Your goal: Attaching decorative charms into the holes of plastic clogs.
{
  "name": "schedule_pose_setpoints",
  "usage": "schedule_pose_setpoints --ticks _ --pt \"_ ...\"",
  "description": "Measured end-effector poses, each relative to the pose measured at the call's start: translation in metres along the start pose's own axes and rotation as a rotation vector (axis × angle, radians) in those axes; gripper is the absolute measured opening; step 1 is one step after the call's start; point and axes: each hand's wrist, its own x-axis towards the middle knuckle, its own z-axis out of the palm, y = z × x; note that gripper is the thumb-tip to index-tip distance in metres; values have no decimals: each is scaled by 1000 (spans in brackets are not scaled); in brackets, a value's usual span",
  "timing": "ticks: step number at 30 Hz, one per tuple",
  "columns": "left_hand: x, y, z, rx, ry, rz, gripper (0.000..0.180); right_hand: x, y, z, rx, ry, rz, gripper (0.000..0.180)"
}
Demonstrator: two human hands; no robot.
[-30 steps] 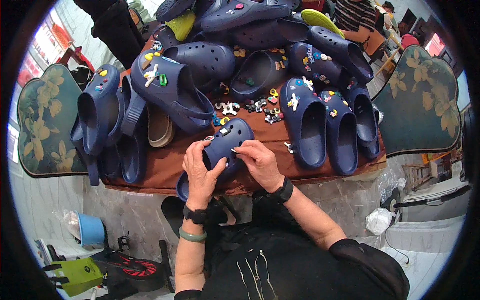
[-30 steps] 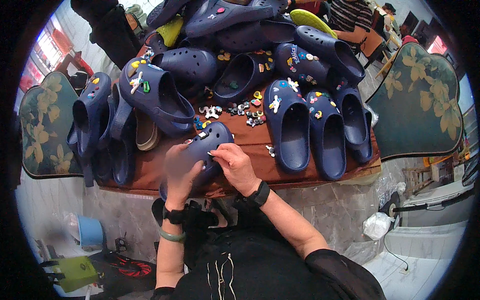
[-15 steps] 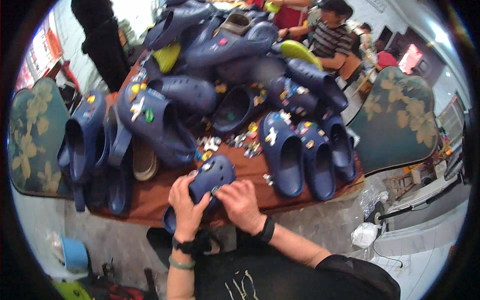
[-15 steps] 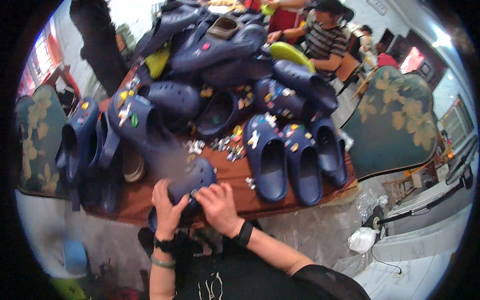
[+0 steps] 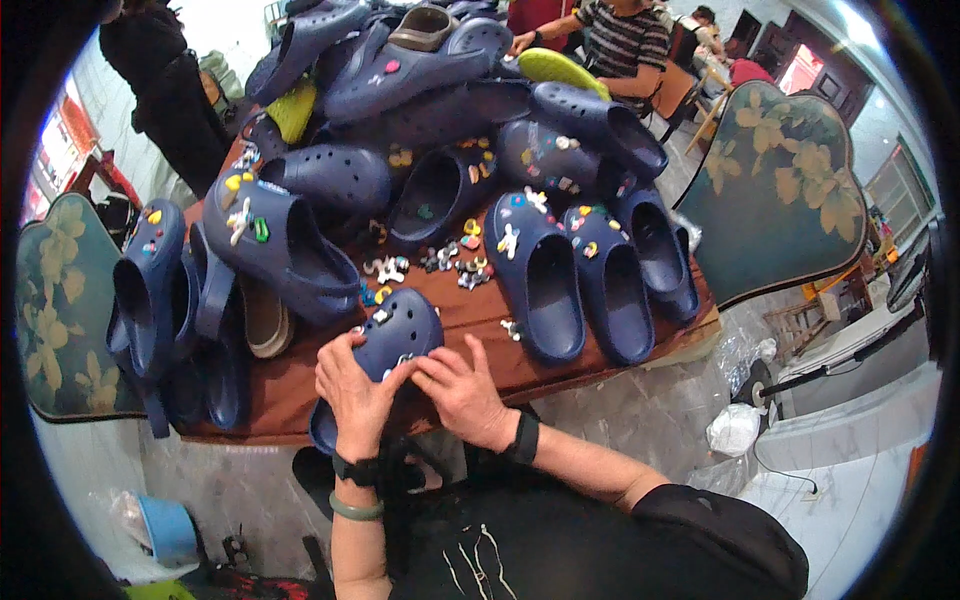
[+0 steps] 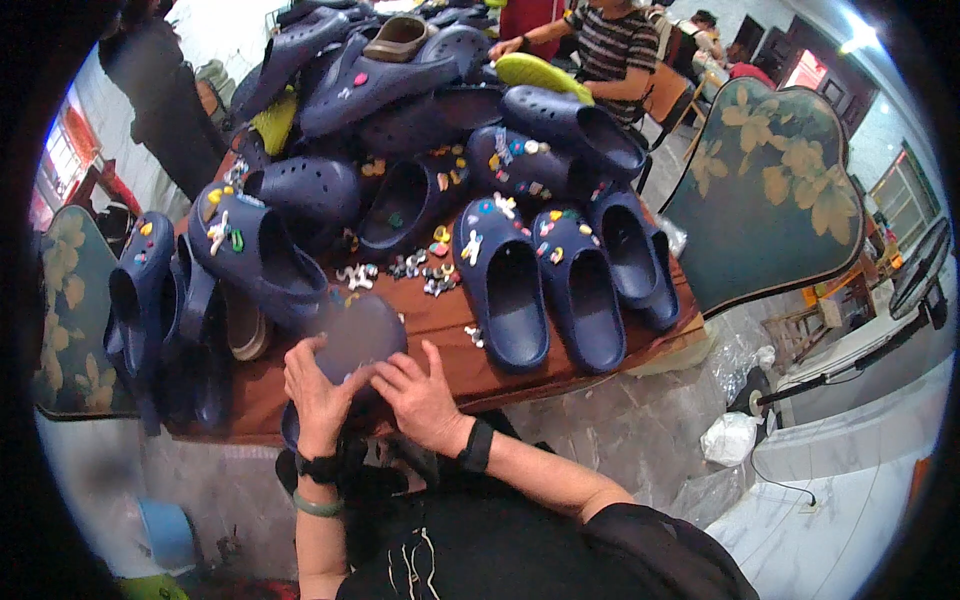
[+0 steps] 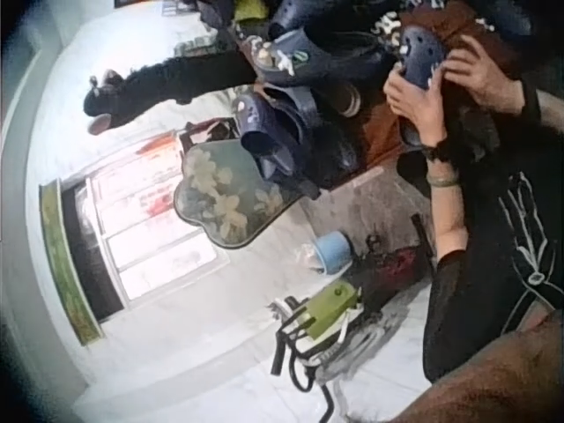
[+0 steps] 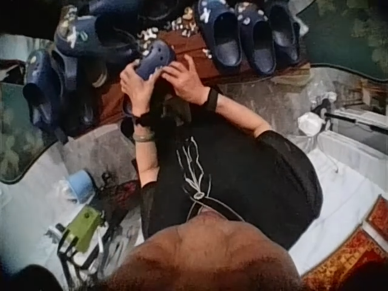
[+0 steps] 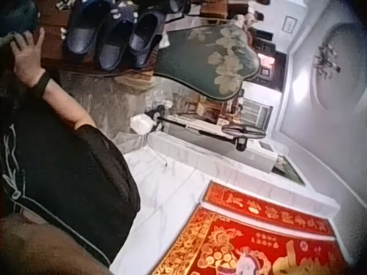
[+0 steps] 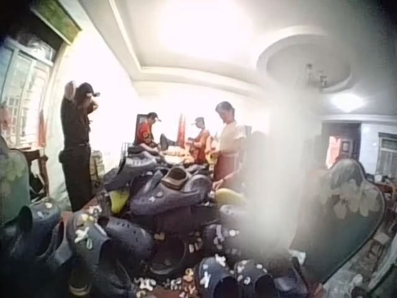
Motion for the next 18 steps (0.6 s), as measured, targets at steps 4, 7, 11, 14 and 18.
schedule_pose_setpoints --ticks 4,7,11,14,18 --pt "3 1 1 15 -45 -66 68 -3 24 -15 56 38 -11 35" --pt "3 1 -1 10 -79 -146 68 0 47 -41 -233 -15 77 27" --pt "0 -2 11 34 -71 -166 66 -1 72 -52 -846 -312 109 36" --pt "-4 -3 13 74 3 -83 65 -1 79 -49 -780 -434 77 34" --pt "-7 -9 16 57 24 -30 66 12 85 -63 -591 -536 74 19"
